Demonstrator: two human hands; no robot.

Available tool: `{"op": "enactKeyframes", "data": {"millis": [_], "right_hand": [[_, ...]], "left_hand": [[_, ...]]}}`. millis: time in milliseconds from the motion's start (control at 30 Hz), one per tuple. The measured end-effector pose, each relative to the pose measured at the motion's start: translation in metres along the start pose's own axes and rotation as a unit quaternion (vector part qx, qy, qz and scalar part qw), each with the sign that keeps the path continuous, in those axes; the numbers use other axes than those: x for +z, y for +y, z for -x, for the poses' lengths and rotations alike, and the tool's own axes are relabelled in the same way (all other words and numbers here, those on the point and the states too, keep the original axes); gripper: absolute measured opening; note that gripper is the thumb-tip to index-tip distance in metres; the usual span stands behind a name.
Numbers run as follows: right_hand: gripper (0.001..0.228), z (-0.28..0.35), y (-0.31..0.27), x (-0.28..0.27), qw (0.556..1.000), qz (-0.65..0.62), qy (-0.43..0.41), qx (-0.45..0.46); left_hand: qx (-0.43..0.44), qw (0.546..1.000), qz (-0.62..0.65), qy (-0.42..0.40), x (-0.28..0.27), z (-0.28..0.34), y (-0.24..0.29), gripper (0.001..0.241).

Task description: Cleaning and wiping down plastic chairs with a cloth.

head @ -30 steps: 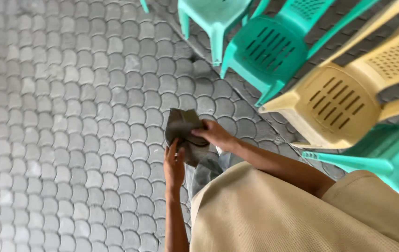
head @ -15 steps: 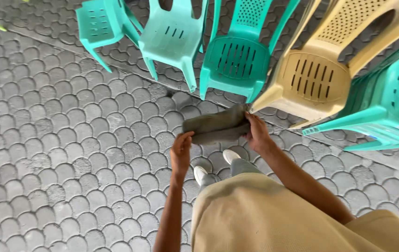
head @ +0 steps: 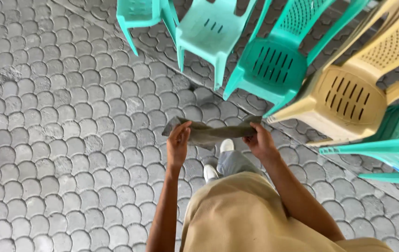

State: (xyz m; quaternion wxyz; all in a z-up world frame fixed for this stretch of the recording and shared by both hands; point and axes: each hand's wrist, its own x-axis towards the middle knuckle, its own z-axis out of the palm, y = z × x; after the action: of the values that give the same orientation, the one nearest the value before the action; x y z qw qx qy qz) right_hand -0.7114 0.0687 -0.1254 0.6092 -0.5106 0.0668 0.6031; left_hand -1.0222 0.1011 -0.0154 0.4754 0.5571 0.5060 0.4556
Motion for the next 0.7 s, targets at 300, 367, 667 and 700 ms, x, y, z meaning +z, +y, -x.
{"op": "enactKeyframes", "data": {"millis": [300,367,667,700], "right_hand": [[0.034,-0.115,-0.011,0.111,0.997,0.073,-0.016,0.001],[0.034,-0.163,-0.014,0.148,0.996,0.088,-0.03,0.004],[0.039,-0.283,-0.004,0.424,0.988,0.119,-0.091,0.039],[0.041,-0.294,0.0,0.449,0.985,0.135,-0.094,0.05]], "left_hand": [[-0.02,1.0,-0.008,0.002,-0.052,-0.111,-0.009,0.029],[-0.023,0.999,-0.026,0.013,-0.066,-0.151,-0.015,0.029],[-0.077,0.987,-0.096,0.106,-0.157,-0.306,-0.03,0.029],[-0.071,0.987,-0.066,0.13,-0.166,-0.32,-0.034,0.029]]}}
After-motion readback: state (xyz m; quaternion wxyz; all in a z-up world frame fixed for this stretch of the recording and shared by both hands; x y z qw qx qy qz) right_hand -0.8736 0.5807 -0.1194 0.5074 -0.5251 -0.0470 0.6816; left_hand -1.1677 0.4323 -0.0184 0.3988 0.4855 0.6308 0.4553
